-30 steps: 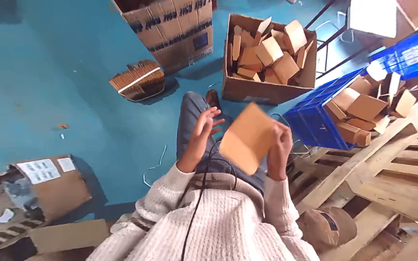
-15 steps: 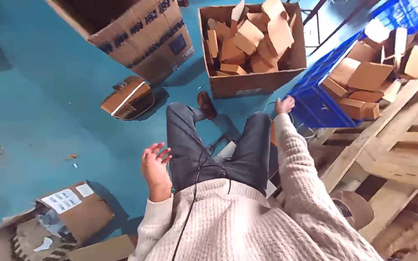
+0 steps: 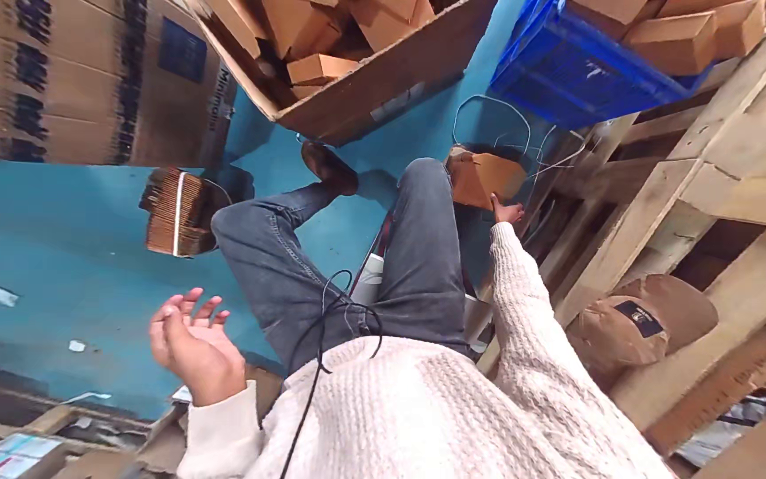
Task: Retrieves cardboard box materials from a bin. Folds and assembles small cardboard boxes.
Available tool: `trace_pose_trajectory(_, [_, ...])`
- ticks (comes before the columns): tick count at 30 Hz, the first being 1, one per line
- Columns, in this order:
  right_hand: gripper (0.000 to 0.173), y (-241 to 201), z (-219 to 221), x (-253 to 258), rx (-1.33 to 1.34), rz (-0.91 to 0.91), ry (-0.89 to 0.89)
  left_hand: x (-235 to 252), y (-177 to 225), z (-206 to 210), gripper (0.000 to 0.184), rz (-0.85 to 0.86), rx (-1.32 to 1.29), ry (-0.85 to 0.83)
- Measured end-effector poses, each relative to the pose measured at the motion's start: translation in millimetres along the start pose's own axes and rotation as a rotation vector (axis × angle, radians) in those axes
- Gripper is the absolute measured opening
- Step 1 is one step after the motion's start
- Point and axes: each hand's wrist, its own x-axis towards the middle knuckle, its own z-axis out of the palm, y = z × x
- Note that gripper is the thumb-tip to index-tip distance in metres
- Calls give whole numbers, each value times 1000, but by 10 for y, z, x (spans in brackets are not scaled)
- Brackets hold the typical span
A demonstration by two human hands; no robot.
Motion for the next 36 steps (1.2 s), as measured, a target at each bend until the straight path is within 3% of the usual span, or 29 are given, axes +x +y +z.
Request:
trace_pose_trajectory(5, [130, -375, 414, -219, -182, -27, 20, -141, 21, 166, 26, -9, 7, 38])
trace_pose_trajectory(12, [127, -477, 645, -318, -301, 15, 112, -216, 67, 81, 26, -1, -7, 92])
trace_pose_trajectory(14, [116, -518, 512, -365, -237, 28, 113, -230, 77, 93, 24, 4, -22, 90])
trace_pose_trajectory(16, [91, -510, 346, -423, -104, 12, 92, -265, 69, 106, 24, 10, -43, 70])
trace_pose_trajectory(20, [48, -402, 60, -419, 336, -71, -7, -319, -12, 153, 23, 35, -95, 19])
trace_pose_trajectory(22, [39, -412, -146, -588, 587, -79, -45, -374, -25, 196, 22, 72, -129, -35])
trace_pose_trajectory(25, [29, -512, -568, -1181, 887, -88, -143, -496, 9, 319, 25, 217, -185, -286])
trace_pose_trajectory(26, [23, -555, -697, -1494, 948, -113, -213, -529, 24, 374, 36, 292, -189, -415])
trace_pose_trajectory(29, [16, -613, -937, -2684, 946, -271, -494, -645, 156, 617, 91, 434, -203, -758])
trace_pose_trajectory(30, [16, -576, -959, -3085, 874, -347, -595, -708, 189, 679, 101, 440, -237, -810])
trace_pose_trajectory(31, [14, -519, -952, -3442, 792, -449, -691, -791, 205, 714, 97, 419, -308, -802])
trace_pose_trajectory(33, [10, -396, -945, -3969, 607, -737, -812, -961, 258, 686, 41, 317, -514, -600])
trace_pose_trajectory(34, [12, -367, -986, -4115, 503, -920, -745, -977, 304, 614, 24, 274, -560, -492])
trace_pose_trajectory(36, [21, -382, -1095, -4166, 451, -1231, -373, -851, 354, 332, 27, 255, -525, -444])
